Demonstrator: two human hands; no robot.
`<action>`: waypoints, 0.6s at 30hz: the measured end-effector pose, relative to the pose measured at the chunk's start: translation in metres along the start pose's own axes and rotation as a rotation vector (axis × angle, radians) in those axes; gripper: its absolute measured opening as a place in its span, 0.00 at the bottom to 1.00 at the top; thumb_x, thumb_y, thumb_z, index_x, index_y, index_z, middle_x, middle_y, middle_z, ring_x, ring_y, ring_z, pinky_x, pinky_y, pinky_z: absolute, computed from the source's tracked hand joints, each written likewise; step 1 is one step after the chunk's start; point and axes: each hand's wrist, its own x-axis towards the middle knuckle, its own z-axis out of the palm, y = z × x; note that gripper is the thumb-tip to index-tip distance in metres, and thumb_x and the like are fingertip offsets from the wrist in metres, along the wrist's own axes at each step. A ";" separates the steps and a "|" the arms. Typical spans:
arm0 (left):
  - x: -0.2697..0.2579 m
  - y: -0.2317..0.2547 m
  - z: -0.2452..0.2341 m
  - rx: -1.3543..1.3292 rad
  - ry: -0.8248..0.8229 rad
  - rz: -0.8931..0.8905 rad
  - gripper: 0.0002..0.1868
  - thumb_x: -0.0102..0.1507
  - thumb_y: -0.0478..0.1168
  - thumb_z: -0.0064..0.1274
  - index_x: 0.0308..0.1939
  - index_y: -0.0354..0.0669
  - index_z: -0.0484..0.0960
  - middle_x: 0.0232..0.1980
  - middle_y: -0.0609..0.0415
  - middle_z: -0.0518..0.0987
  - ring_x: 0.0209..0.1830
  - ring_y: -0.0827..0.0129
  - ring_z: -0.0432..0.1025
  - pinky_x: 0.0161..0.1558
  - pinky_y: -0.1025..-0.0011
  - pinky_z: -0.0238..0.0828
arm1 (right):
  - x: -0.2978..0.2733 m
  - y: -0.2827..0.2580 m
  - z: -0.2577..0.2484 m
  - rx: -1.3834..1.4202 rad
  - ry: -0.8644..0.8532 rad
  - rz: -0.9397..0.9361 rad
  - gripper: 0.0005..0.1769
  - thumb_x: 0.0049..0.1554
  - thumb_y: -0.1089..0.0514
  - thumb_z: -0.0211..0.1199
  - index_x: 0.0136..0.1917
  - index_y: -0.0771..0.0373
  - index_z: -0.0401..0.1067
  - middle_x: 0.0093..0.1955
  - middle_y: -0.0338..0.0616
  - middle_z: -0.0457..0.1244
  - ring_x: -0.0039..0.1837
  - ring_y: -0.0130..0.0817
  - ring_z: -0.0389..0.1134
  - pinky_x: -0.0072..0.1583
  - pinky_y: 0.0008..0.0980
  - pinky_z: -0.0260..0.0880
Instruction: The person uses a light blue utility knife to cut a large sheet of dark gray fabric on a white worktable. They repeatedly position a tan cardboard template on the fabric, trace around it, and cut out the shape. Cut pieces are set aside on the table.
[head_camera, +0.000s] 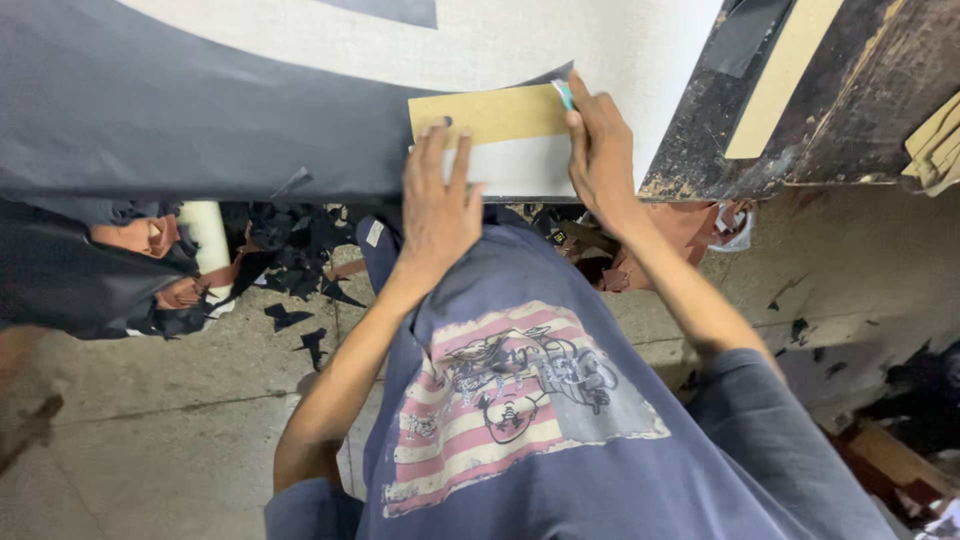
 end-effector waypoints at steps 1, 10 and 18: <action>0.000 0.008 0.009 -0.021 -0.104 -0.035 0.44 0.65 0.51 0.57 0.78 0.37 0.56 0.79 0.31 0.52 0.81 0.39 0.45 0.78 0.46 0.42 | 0.015 -0.004 -0.002 -0.038 -0.053 -0.189 0.22 0.71 0.65 0.58 0.77 0.69 0.68 0.51 0.47 0.62 0.48 0.36 0.63 0.50 0.35 0.66; -0.001 0.011 0.045 0.164 -0.112 -0.027 0.51 0.66 0.66 0.53 0.85 0.57 0.46 0.79 0.35 0.51 0.81 0.40 0.46 0.82 0.48 0.36 | 0.157 -0.096 0.034 -0.571 -0.603 -1.635 0.26 0.51 0.56 0.62 0.64 0.60 0.75 0.54 0.33 0.63 0.59 0.30 0.64 0.63 0.27 0.67; -0.003 0.011 0.046 0.045 -0.081 -0.077 0.54 0.62 0.64 0.57 0.84 0.59 0.44 0.84 0.40 0.46 0.83 0.48 0.45 0.81 0.52 0.34 | 0.171 -0.123 0.063 -0.784 -0.866 -1.829 0.18 0.50 0.55 0.61 0.56 0.54 0.75 0.54 0.30 0.62 0.61 0.29 0.63 0.63 0.27 0.65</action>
